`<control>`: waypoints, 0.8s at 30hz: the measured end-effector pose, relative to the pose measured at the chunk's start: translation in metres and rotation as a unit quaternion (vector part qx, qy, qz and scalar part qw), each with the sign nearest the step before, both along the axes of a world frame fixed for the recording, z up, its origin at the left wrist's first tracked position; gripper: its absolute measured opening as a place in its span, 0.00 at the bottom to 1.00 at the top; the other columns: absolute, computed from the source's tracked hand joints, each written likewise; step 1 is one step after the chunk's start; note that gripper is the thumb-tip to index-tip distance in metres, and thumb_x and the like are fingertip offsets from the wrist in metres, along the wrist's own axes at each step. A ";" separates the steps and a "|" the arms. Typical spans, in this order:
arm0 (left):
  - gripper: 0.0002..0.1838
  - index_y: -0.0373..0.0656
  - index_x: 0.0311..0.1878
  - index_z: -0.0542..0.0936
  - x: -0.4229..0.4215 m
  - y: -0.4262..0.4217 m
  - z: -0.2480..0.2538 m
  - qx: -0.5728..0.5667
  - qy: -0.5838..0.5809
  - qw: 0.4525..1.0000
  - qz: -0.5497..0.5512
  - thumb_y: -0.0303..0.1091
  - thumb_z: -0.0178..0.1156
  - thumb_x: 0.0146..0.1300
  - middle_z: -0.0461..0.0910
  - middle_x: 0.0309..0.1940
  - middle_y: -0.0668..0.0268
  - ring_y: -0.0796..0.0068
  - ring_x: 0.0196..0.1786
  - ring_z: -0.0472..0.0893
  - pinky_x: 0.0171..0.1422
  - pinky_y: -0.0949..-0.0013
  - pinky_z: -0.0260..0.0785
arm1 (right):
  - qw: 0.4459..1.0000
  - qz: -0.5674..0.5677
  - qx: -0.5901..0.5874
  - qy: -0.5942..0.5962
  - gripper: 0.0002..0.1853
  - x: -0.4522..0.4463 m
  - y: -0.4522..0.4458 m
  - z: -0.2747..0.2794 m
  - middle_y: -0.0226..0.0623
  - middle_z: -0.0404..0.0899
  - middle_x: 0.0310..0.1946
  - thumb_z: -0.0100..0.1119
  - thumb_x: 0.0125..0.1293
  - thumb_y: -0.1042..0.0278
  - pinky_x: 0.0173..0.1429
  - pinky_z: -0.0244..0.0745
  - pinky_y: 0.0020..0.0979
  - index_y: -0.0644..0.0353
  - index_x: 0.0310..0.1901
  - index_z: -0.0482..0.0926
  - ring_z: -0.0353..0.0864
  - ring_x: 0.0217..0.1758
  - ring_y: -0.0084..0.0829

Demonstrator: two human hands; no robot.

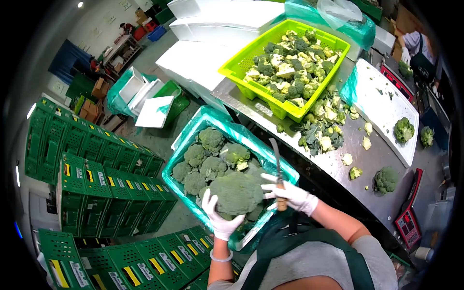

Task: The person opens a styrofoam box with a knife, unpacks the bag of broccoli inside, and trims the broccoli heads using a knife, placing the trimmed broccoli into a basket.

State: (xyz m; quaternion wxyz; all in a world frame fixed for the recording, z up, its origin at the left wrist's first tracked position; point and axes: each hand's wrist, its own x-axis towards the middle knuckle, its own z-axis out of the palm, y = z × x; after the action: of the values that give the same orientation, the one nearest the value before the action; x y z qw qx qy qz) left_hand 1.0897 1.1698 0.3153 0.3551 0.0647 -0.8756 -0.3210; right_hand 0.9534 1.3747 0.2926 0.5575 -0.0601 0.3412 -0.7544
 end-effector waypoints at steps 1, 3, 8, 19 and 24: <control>0.48 0.46 0.60 0.60 0.002 0.004 0.001 -0.002 -0.005 1.000 -0.014 0.36 0.73 0.30 0.56 0.63 0.49 0.51 0.63 0.61 0.65 0.54 0.56 | 1.000 -0.001 0.008 0.010 0.33 0.007 -0.017 0.006 0.38 0.59 0.62 0.56 0.63 0.63 0.46 0.78 0.39 0.49 0.68 0.54 0.68 0.57 0.29; 0.52 0.46 0.66 0.57 0.008 0.004 -0.006 -0.019 -0.019 0.999 -0.028 0.34 0.74 0.33 0.52 0.66 0.49 0.49 0.67 0.57 0.68 0.55 0.53 | 0.998 -0.022 0.046 0.025 0.33 0.015 -0.038 0.003 0.30 0.62 0.51 0.56 0.63 0.64 0.41 0.81 0.36 0.48 0.68 0.53 0.71 0.46 0.25; 0.59 0.50 0.72 0.43 0.013 0.006 -0.028 0.063 -0.076 0.995 -0.006 0.35 0.73 0.40 0.46 0.70 0.55 0.51 0.70 0.54 0.67 0.55 0.57 | 0.964 -0.129 0.123 0.199 0.31 0.022 -0.041 0.008 0.33 0.66 0.52 0.59 0.55 0.73 0.55 0.64 0.29 0.49 0.62 0.63 0.68 0.50 0.25; 0.42 0.39 0.66 0.55 0.011 0.012 -0.063 0.831 0.011 0.538 -0.139 0.51 0.62 0.55 0.64 0.62 0.56 0.62 0.63 0.67 0.65 0.57 0.64 | 0.683 -0.016 -0.025 0.730 0.18 0.020 -0.018 0.020 0.35 0.74 0.50 0.61 0.48 0.76 0.54 0.71 0.37 0.51 0.43 0.79 0.72 0.53 0.42; 0.33 0.39 0.63 0.58 -0.005 0.033 -0.037 0.762 0.026 0.638 -0.104 0.28 0.59 0.54 0.68 0.57 0.59 0.65 0.59 0.71 0.63 0.61 0.66 | 0.658 -0.023 0.244 0.712 0.17 -0.013 0.009 0.040 0.32 0.76 0.29 0.66 0.50 0.69 0.32 0.73 0.30 0.54 0.44 0.78 0.78 0.31 0.35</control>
State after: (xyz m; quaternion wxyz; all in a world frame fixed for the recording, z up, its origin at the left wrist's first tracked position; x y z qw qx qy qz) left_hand 1.0847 1.2027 0.2781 0.1667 0.2124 -0.3119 -0.9110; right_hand 0.9405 1.3838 0.3325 0.1206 -0.4330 0.8070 -0.3829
